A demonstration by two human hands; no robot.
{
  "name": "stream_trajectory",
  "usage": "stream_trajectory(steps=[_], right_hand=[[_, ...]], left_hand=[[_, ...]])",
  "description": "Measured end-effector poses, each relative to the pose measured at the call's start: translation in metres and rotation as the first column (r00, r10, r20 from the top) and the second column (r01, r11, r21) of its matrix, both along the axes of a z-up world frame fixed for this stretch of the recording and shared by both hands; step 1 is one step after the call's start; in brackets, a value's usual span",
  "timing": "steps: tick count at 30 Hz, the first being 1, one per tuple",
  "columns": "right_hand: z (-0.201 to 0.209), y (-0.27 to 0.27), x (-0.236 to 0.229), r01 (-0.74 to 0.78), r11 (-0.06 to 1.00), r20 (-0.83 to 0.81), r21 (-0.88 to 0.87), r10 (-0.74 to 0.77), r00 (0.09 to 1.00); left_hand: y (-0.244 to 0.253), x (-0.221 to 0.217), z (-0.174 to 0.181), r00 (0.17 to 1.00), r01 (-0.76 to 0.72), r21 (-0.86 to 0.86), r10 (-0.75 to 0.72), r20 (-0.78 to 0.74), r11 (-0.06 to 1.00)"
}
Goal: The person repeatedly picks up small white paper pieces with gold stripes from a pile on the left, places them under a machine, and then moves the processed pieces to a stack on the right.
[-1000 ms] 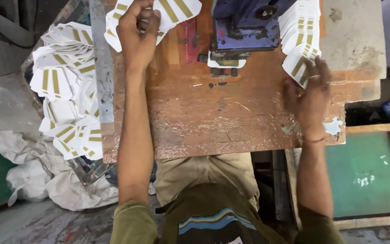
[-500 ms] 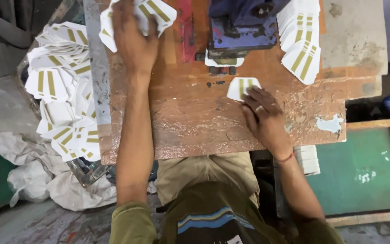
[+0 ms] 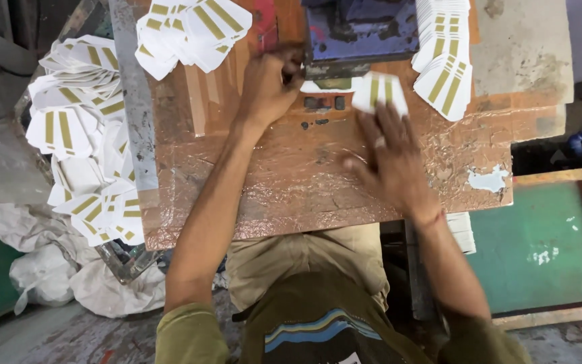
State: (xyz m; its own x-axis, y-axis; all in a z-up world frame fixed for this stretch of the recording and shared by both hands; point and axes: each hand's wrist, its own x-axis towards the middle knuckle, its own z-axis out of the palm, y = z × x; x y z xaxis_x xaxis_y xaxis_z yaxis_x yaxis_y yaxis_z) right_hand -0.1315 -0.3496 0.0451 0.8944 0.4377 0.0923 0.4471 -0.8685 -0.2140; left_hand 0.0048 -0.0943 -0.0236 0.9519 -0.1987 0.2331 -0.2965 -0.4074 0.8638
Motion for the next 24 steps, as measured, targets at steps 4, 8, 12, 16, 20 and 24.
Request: stream_trajectory(steps=[4,8,12,16,20,24], right_hand=[[-0.019,0.010,0.047,-0.147,0.989,0.089,-0.015,0.147,0.985],[-0.009,0.042,0.046,-0.280,0.960,0.113,-0.023,0.281,0.953],[-0.022,0.053,0.048,-0.259,0.962,0.100,0.081,0.251,0.963],[-0.003,0.038,0.018,-0.265,0.954,0.099,0.139,0.253,0.963],[0.000,-0.022,0.011,-0.055,0.991,0.226,0.125,0.025,0.974],[-0.003,-0.082,0.039,0.213,0.966,0.298,0.145,-0.248,0.922]], left_hand=[[0.036,0.004,0.017,0.908,-0.309,0.097,0.263,0.326,0.946],[0.087,0.010,0.024,0.874,-0.466,0.041,0.452,0.180,0.884],[0.089,0.001,0.029,0.742,-0.634,0.118,0.558,0.373,0.764],[0.086,0.002,0.020,0.757,-0.602,0.117,0.518,0.397,0.790],[0.084,0.003,0.020,0.771,-0.572,0.128,0.478,0.420,0.811],[0.084,0.000,0.025,0.788,-0.563,0.129,0.483,0.383,0.816]])
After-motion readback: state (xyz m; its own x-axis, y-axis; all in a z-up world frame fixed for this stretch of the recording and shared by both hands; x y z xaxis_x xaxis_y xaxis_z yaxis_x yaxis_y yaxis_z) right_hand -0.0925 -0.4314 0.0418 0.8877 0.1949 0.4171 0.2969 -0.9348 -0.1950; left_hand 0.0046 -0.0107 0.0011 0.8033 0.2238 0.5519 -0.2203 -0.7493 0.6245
